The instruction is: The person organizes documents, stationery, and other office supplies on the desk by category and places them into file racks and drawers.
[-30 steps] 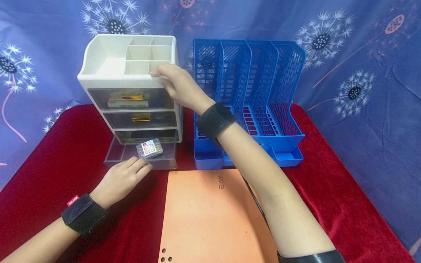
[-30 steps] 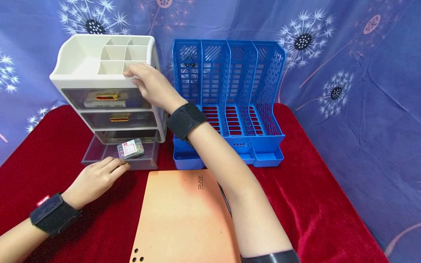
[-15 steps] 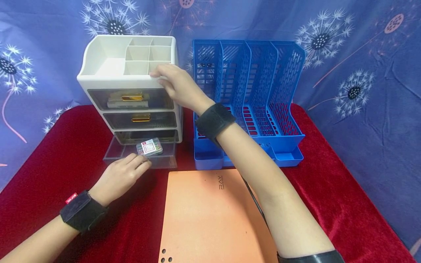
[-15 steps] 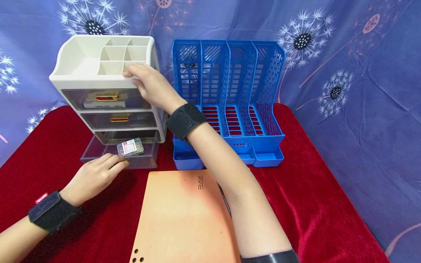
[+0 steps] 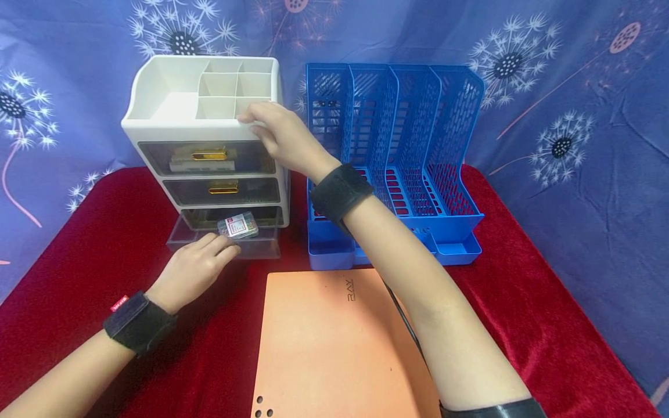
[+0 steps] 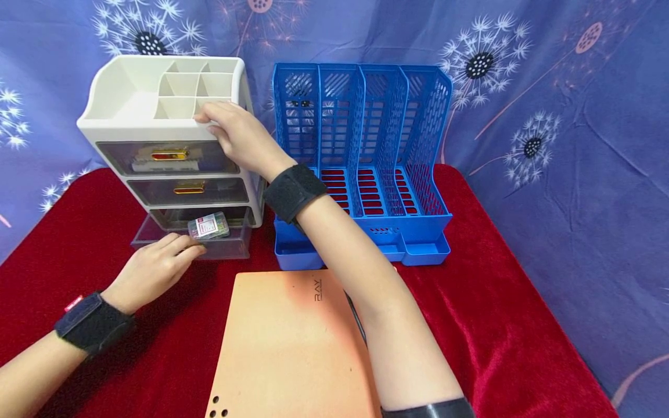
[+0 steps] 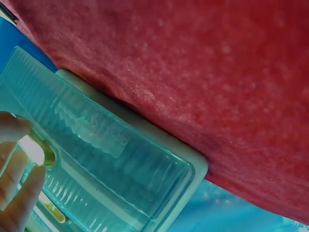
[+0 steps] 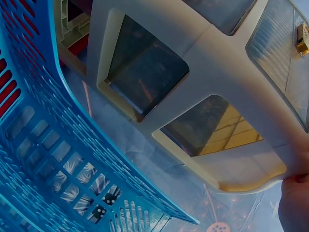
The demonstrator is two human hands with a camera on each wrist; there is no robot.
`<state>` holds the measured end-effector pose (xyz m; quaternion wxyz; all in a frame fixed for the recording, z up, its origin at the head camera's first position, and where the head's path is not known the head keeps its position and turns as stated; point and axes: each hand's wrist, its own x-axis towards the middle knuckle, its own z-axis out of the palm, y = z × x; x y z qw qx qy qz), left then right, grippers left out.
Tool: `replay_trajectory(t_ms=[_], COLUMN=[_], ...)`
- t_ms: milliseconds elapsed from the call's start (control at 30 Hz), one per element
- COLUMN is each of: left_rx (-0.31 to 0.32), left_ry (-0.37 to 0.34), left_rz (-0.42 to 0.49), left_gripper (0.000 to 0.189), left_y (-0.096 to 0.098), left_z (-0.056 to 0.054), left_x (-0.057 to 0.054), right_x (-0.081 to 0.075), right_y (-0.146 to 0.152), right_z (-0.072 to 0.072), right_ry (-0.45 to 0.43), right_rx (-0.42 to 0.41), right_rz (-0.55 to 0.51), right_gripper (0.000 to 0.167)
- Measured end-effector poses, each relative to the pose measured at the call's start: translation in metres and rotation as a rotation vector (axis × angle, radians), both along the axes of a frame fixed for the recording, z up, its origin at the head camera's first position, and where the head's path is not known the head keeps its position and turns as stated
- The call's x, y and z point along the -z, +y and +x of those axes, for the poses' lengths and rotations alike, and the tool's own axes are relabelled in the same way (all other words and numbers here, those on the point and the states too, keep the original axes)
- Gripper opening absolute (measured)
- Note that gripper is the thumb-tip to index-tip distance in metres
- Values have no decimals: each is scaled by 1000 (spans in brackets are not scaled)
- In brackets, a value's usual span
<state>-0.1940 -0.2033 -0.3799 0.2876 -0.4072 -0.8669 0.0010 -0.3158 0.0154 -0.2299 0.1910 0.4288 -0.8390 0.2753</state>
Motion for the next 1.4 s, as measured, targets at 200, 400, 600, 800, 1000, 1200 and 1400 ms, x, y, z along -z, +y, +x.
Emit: replay_trajectory(t_ms=[200,400,600,800,1000,1200,1400], left_rx=[-20,-11,-38,-51,-90,-112,-126], left_ry=[-8,12,2,-11,-33,-30,-42], left_rz=[29,60,70,84,112,138,153], left_gripper=[38,35,35,34,31,27,27], left_y=[5,9,9,9,12,14,16], left_z=[-11,-20,-30,-40,-48,-53,-55], left_x=[3,6,4,6,6,8,8], right_x=[1,2,2,1,2,2,1], right_y=[2,2,2,1,1,0,0], right_z=[0,0,0,0,-1,-2,-2], right_ry=[12,12,11,11,13,11,17], right_rx=[5,-4,2,-5,2,3,3], right_rz=[1,-2,-3,7,8,11,22], right_gripper=[22,22,23,23,22,23,22])
